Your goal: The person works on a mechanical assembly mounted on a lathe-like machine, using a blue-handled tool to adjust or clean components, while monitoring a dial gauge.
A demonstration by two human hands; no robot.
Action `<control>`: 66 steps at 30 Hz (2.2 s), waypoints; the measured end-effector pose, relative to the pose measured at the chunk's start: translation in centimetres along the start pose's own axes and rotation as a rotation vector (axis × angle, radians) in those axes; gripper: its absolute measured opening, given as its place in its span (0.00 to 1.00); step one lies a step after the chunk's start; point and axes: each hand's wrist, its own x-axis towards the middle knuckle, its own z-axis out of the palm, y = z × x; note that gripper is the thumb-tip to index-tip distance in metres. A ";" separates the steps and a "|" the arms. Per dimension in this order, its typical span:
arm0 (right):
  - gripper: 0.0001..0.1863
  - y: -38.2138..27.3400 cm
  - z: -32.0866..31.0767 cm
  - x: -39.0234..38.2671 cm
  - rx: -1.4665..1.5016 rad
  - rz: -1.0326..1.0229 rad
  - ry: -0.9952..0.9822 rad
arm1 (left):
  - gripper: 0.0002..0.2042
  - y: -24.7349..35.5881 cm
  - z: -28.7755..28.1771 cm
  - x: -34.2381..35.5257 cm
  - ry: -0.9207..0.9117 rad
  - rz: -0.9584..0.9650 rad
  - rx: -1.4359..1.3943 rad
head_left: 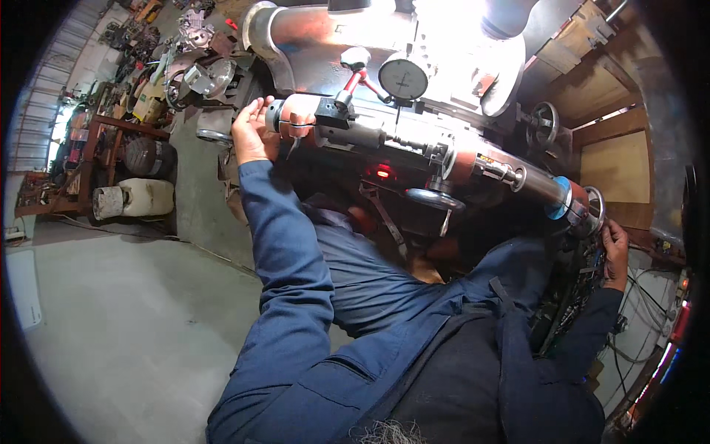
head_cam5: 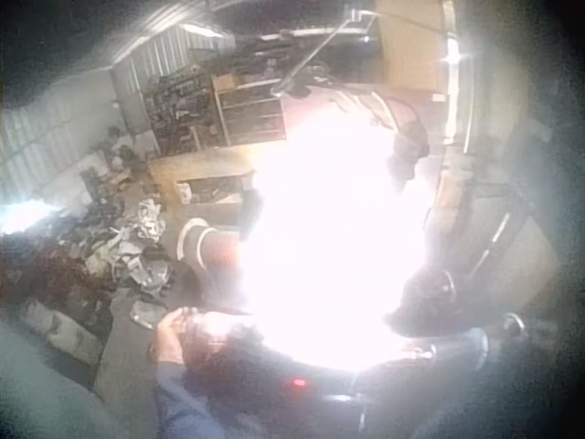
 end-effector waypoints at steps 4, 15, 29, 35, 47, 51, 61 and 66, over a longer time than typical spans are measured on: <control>0.13 2.2 -1.1 1.9 0.165 -0.003 0.095 | 0.17 -0.2 2.0 -1.2 -0.081 -0.014 0.141; 0.13 10.1 -4.7 10.2 0.229 0.229 -0.070 | 0.36 2.2 7.4 -3.7 -0.224 -0.211 0.789; 0.17 -13.3 13.0 5.3 -0.636 -0.541 0.537 | 0.19 0.1 2.9 -0.7 -0.492 0.585 1.145; 0.20 -19.2 28.4 5.9 -0.643 -0.975 0.069 | 0.21 -1.1 3.7 -3.3 -0.442 0.914 1.064; 0.15 -17.6 32.7 7.4 -0.757 -0.849 -0.037 | 0.18 -3.2 5.7 -7.0 -0.040 0.989 0.718; 0.15 -17.5 32.8 7.4 -0.746 -0.845 -0.034 | 0.17 -8.1 8.4 -13.1 -0.082 1.479 1.165; 0.15 -17.5 32.9 7.3 -0.729 -0.828 -0.017 | 0.22 -12.7 7.7 -11.9 -0.138 1.414 1.442; 0.14 -17.6 32.8 7.2 -0.728 -0.827 -0.021 | 0.21 -12.7 7.6 -11.7 -0.132 1.427 1.454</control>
